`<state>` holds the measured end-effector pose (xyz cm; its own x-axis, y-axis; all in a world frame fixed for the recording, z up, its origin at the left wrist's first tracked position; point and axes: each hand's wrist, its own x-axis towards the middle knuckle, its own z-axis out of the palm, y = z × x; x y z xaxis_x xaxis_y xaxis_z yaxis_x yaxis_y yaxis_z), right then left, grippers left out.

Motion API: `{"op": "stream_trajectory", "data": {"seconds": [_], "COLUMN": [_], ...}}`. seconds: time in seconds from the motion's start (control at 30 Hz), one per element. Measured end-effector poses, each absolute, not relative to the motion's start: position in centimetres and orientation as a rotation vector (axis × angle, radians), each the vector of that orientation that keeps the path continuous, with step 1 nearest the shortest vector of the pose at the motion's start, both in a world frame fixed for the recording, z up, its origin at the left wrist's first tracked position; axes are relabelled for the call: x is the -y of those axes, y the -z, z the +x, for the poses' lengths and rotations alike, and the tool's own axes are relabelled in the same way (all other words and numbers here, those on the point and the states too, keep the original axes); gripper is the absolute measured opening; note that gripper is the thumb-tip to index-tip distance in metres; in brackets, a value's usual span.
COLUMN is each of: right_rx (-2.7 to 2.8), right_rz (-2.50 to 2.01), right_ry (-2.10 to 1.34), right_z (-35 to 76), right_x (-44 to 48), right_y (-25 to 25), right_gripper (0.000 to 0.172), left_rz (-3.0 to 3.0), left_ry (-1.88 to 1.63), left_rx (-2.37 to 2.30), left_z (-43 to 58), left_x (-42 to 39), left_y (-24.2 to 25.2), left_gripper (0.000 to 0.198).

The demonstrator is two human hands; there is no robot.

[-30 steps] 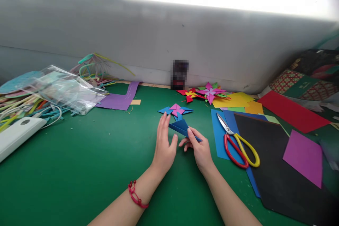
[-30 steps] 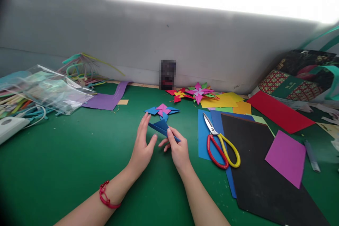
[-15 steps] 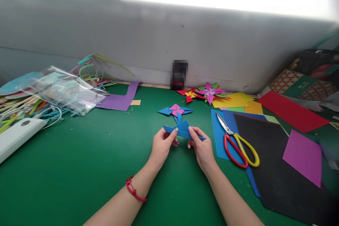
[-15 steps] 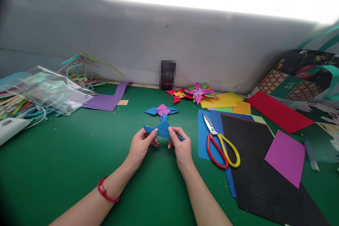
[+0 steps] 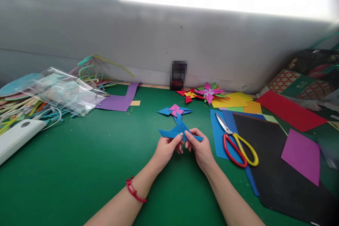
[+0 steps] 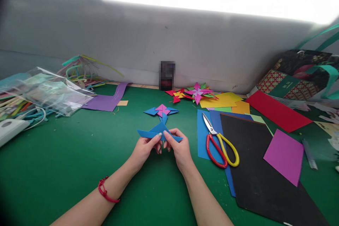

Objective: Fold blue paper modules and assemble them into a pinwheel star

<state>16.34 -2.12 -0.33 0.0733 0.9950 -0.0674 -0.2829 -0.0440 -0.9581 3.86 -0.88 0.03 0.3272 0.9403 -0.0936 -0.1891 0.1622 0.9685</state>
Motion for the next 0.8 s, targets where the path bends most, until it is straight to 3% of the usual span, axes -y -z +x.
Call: {"op": "stream_trajectory", "data": {"seconds": [0.13,0.47,0.8], "right_rx": [0.924,0.941,0.89], "right_rz": [-1.023,-1.008,-0.979], "right_ry": [-1.394,-1.41,-1.419], "right_z": [16.29,16.54,16.42], "right_x": [2.28,2.28,2.14], "right_y": [0.21,0.47,0.53], "right_gripper": [0.023,0.015,0.017], "left_rz": [1.067,1.026,1.108], "left_ry": [-0.992,-0.987,-0.976], "left_rx": [-0.912,-0.849,-0.843], "left_z": [3.68,3.9,3.93], "left_x": [0.77,0.99,0.96], "left_y": [-0.04,0.36,0.3], "left_gripper": [0.036,0.042,0.036]}}
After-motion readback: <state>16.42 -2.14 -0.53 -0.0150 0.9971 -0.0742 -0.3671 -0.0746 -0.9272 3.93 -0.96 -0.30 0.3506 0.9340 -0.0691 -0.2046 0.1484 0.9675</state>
